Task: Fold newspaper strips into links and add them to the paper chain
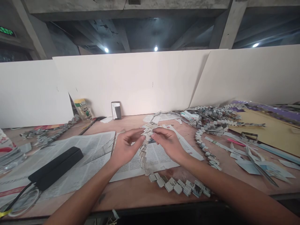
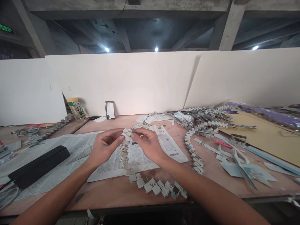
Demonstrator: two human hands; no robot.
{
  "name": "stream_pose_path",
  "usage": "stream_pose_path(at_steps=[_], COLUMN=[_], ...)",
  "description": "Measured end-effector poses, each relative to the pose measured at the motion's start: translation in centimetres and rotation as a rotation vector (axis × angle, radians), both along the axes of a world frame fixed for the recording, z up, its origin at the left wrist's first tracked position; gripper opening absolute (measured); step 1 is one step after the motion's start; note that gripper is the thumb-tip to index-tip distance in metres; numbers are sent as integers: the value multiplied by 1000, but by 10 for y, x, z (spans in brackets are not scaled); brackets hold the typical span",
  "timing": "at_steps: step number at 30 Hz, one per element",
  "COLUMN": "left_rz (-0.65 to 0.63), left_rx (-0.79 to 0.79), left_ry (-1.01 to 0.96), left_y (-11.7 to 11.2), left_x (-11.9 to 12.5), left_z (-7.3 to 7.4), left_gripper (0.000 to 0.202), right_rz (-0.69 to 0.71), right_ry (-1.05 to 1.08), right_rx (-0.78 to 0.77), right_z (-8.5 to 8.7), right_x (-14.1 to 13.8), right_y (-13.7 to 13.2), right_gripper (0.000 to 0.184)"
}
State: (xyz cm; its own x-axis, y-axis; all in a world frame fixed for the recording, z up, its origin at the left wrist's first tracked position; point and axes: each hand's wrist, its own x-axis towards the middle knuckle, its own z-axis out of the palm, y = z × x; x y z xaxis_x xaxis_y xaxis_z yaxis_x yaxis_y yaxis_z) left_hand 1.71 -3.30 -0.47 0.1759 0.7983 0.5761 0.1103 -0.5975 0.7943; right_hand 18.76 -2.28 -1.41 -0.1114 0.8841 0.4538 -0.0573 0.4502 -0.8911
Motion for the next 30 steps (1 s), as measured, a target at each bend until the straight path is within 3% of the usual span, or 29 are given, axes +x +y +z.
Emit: stream_pose_path(at_steps=[4, 10, 16, 23, 30], left_rz=[37, 10, 2, 56, 10], left_rx=[-15, -140, -87, 86, 54], left_ry=[-21, -146, -54, 84, 143], left_y=[2, 9, 7, 2, 0], left_x=[0, -4, -2, 2, 1], left_z=[0, 1, -2, -2, -1], left_gripper=[31, 35, 33, 20, 23], right_rz=[-14, 76, 6, 6, -104], right_ry=[-156, -330, -280, -281, -378], right_rx=[101, 285, 280, 200, 343], right_z=[5, 12, 9, 6, 8], right_x=[5, 17, 13, 11, 13], right_y=[-1, -6, -4, -2, -2], right_gripper=[20, 39, 15, 18, 14])
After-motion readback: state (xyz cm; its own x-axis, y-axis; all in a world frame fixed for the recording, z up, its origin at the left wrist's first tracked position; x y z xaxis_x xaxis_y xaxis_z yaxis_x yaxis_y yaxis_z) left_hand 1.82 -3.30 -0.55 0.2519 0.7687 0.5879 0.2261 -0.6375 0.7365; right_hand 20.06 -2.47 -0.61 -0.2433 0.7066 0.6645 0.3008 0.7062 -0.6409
